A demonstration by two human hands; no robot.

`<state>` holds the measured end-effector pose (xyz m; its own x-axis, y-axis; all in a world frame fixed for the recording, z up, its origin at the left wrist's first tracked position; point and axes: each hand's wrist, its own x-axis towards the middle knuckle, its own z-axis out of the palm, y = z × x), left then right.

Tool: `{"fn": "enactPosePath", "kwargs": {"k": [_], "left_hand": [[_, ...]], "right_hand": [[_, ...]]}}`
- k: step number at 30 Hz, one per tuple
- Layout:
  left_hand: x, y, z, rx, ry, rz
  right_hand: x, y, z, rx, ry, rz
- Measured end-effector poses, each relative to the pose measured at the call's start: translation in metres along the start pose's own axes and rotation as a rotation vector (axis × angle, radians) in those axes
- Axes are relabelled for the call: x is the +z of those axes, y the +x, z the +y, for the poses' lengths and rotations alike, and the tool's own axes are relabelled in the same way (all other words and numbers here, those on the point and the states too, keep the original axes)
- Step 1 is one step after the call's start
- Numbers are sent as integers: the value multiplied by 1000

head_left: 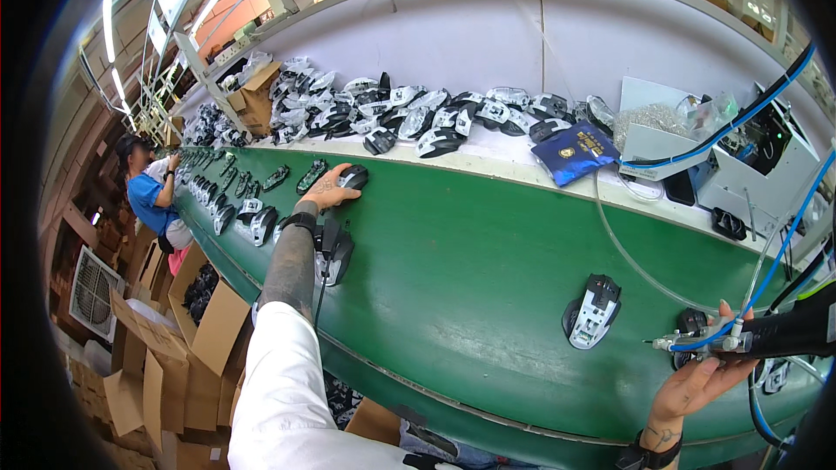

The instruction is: Using a pneumatic screwdriver to secure components onto computer mice on an assembly line.

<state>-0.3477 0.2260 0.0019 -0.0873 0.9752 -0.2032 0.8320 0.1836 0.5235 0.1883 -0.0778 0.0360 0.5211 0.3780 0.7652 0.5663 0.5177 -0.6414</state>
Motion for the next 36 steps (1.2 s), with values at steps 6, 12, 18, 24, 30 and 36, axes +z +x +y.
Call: {"fn": "enactPosePath", "kwargs": {"k": [6, 12, 18, 24, 30, 36], "left_hand": [[41, -42, 45, 414, 157, -44], [104, -86, 79, 688, 280, -77], [123, -107, 112, 490, 332, -73], [141, -170, 174, 543, 217, -121], [184, -220, 237, 223, -1816, -767], [222, -236, 236, 155, -1799, -756]], "right_hand": [[9, -3, 2, 3, 37, -29], [4, 1, 4, -66, 103, -85], [-1, 8, -1, -101, 127, -122], [-6, 70, -54, 203, 488, -176], [9, 99, -75, 322, 687, -280], [23, 94, -72, 278, 779, -157]]}}
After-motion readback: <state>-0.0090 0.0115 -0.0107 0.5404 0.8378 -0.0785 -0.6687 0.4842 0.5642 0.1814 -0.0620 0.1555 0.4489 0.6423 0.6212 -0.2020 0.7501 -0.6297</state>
